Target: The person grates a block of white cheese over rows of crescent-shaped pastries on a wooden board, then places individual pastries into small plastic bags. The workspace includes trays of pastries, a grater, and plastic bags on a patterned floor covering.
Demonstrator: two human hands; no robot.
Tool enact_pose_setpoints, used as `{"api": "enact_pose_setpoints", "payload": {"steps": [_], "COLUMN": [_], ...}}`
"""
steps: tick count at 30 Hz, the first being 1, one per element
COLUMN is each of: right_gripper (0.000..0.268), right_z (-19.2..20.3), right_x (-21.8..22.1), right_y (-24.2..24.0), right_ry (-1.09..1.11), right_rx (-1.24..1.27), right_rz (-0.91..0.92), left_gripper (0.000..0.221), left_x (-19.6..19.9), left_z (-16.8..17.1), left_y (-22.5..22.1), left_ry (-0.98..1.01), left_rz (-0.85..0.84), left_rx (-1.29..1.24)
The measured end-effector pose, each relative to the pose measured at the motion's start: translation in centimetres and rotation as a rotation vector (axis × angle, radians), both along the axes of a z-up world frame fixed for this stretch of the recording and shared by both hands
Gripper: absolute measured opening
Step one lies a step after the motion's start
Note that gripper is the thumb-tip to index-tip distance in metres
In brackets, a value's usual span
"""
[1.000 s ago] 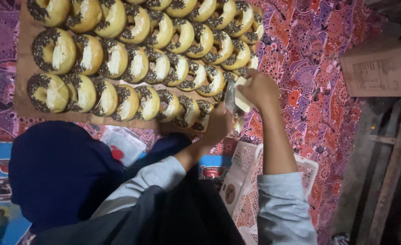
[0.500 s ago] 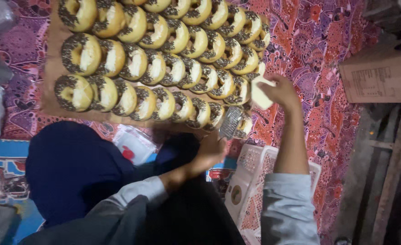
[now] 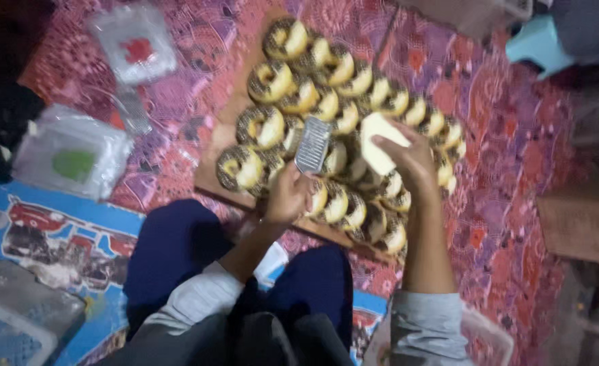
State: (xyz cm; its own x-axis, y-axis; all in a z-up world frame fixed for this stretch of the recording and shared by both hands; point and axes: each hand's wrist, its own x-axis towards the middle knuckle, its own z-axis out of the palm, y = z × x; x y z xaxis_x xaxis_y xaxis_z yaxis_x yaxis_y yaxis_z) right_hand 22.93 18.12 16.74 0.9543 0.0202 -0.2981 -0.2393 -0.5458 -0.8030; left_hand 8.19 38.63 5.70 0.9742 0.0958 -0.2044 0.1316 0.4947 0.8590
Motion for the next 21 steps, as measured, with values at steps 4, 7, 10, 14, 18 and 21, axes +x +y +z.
{"api": "enact_pose_setpoints", "payload": {"steps": [4, 7, 10, 14, 18, 21], "right_gripper": [0.056, 0.054, 0.052, 0.054, 0.055, 0.053], "right_z": [1.0, 0.5, -0.9, -2.7, -4.5, -5.8], "right_x": [2.6, 5.3, 7.0, 8.1, 8.7, 8.8], "right_y": [10.6, 16.0, 19.2, 21.6, 22.8, 22.8], "right_ry": [-0.078, -0.112, -0.131, -0.171, -0.028, -0.145], "right_rx": [-0.08, -0.312, -0.487, -0.626, -0.63, -0.625], "right_rz": [0.246, 0.339, 0.393, 0.475, 0.366, 0.39], "left_gripper": [0.016, 0.014, 0.012, 0.011, 0.01, 0.008], "left_x": [4.3, 7.1, 8.6, 9.9, 10.4, 10.3], "left_z": [-0.4, -1.1, -2.2, -3.3, -4.0, -4.6], "left_y": [6.3, 9.2, 10.4, 11.0, 11.3, 11.3], "left_ry": [0.069, 0.09, 0.065, 0.109, 0.12, 0.123], "left_rz": [0.022, 0.04, 0.057, 0.011, 0.015, 0.015], "left_rx": [0.074, 0.111, 0.096, 0.123, 0.151, 0.159]}}
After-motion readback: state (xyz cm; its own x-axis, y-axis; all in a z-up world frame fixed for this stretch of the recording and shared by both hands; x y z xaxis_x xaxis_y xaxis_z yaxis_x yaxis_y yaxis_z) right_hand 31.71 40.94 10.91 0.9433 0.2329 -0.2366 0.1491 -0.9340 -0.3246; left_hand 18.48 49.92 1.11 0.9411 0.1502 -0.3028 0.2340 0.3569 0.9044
